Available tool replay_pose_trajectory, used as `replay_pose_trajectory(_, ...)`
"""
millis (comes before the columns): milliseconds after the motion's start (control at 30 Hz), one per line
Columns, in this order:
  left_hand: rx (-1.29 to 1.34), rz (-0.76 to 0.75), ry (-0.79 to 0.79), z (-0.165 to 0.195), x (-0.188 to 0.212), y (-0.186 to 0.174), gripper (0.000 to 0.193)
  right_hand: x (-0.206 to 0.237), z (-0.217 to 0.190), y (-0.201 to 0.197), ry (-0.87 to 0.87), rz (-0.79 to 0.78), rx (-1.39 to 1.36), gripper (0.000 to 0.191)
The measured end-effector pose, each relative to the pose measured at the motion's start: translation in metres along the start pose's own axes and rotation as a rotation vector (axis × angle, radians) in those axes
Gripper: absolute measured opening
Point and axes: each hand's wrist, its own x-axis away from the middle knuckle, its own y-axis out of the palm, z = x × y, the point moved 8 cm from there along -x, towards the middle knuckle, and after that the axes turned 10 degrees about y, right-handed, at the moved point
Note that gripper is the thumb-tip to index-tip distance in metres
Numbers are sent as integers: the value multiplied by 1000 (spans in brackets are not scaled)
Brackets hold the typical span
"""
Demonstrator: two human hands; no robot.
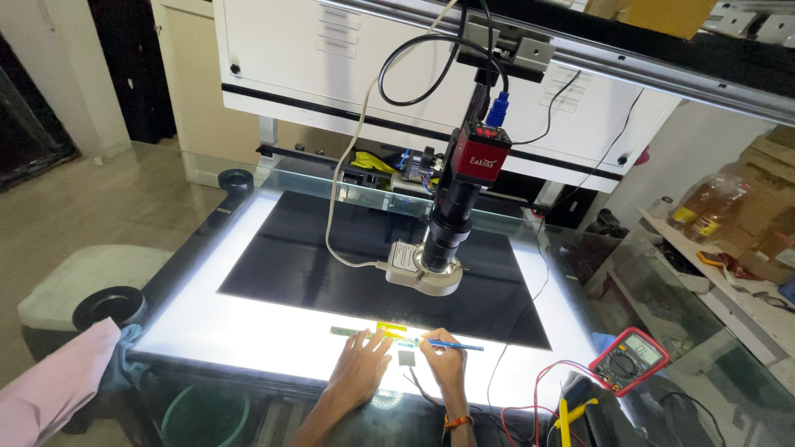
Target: The person works at an illuminated inspection table under a mounted microscope, holding a small green circuit board strip in place with one hand while using tweezers and a pen-like probe with the other to touch and adjust small components on the board. They reposition the board and continue manipulating its components throughout the episode.
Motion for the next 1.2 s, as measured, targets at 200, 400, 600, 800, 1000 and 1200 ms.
replay_pose_trajectory(200, 3, 11, 8, 1, -1, -2, 42, 0, -5, 0, -59, 9, 48, 8)
replay_pose_trajectory(400, 5, 3, -1, 0, 0, -2, 41, 0, -3, 1, -48, -11, 45, 9)
replay_pose_trajectory(600, 15, 12, -3, -1, -1, -1, 41, -1, -3, 1, -34, -24, 45, 10)
replay_pose_trajectory(800, 1, 6, -1, 0, -2, 0, 41, -1, -2, 2, 17, -39, 52, 11)
replay_pose_trajectory(1000, 1, -4, -3, 2, -2, -5, 41, -1, -10, -9, -26, 43, -127, 11)
replay_pose_trajectory(1200, -56, 57, 33, 5, -2, -6, 42, 1, -17, -42, -2, 258, -139, 26)
